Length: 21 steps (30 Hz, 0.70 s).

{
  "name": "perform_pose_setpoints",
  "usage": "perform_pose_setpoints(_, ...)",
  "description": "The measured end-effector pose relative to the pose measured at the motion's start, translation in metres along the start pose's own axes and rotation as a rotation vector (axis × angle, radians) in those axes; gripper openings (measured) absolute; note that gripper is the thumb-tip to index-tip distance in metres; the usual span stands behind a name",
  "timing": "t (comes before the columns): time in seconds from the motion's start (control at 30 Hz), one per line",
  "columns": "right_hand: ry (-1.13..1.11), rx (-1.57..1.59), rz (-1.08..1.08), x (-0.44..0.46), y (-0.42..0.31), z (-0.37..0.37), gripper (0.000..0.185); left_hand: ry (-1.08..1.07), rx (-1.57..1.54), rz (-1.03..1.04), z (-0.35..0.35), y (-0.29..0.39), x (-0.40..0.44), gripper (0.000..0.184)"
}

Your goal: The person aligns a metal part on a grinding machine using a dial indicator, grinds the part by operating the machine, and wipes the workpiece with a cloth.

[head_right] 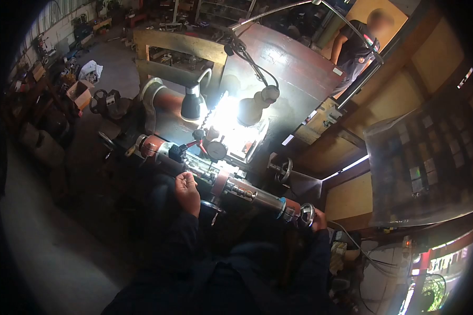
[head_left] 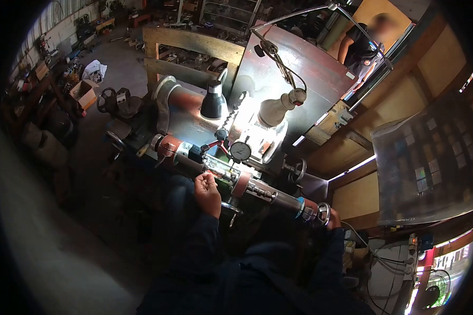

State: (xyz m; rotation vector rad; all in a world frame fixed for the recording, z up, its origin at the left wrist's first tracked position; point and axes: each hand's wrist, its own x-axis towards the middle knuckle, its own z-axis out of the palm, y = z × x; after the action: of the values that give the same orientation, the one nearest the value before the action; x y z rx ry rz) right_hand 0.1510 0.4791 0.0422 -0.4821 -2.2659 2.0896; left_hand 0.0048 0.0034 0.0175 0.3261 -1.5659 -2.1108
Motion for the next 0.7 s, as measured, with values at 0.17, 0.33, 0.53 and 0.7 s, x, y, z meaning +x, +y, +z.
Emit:
perform_pose_setpoints(0.17, 0.043, -0.586, -0.124, -0.027, -0.027, 0.034, 0.023, 0.015, -0.024, -0.029, 0.001, 0.004, 0.0, 0.012)
perform_pose_setpoints(0.33, 0.026, -0.646, -0.05, -0.048, -0.013, 0.024, 0.022, 0.028, 0.0, -0.017, 0.001, 0.001, 0.001, 0.011)
perform_pose_setpoints(0.53, -0.048, -0.716, 0.228, -0.079, -0.06, 0.028, 0.018, 0.031, 0.005, -0.043, 0.004, 0.004, 0.0, 0.012)
perform_pose_setpoints(0.7, 0.01, -0.203, 0.219, -0.093, -0.085, 0.034, 0.028, 0.035, 0.03, -0.041, 0.004, 0.004, 0.0, 0.013)
